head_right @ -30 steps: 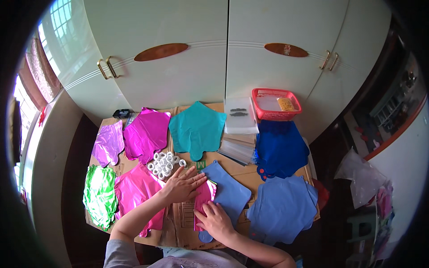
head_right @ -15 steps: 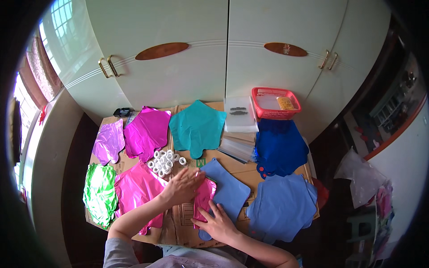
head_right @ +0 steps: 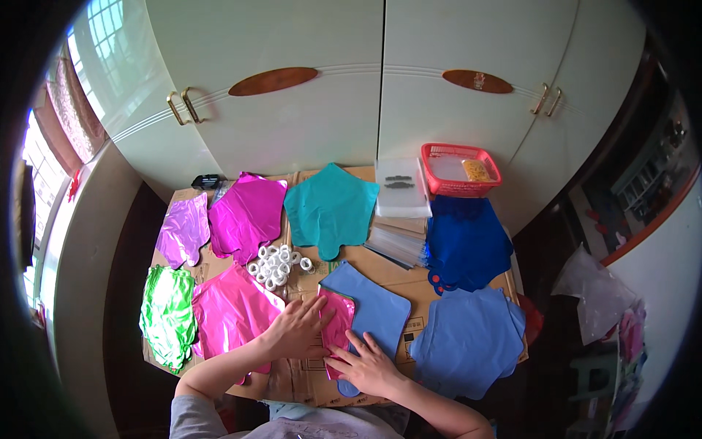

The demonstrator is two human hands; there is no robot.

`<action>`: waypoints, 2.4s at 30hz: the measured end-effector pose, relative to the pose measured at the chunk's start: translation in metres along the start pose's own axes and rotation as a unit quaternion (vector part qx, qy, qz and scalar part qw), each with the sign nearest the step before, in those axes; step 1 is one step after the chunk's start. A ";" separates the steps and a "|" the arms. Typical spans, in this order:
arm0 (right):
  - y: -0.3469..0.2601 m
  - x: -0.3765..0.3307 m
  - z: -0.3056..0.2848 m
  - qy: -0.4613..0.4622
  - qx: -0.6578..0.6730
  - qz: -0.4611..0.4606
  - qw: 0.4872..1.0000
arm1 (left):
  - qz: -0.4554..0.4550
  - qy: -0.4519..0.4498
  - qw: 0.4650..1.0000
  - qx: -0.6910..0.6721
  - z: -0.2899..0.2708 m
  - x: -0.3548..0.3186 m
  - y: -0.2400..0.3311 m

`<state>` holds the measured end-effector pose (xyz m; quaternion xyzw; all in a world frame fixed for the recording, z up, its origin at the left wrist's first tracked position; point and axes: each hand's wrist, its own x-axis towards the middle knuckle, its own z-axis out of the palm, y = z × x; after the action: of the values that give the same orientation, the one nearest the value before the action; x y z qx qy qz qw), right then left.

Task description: The recorder is folding colorful plastic sheets and placing them into clear plastic sleeves with cardboard inserts.

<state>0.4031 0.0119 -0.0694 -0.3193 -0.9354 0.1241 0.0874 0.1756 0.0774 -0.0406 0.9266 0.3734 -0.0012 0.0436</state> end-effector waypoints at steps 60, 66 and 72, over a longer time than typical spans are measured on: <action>0.128 0.021 -0.046 0.110 0.259 0.371 0.885 | 0.040 0.044 0.998 0.027 0.016 0.008 0.013; 0.112 0.008 -0.055 -0.011 0.314 0.437 0.843 | 0.032 0.037 0.999 0.018 0.016 0.008 0.013; 0.108 0.005 -0.052 0.024 0.363 0.460 0.810 | 0.016 0.036 0.999 0.020 0.014 0.007 0.016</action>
<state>0.4744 0.1066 -0.0509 -0.6600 -0.5635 0.4729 0.1525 0.1920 0.0694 -0.0536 0.9326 0.3598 0.0250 0.0120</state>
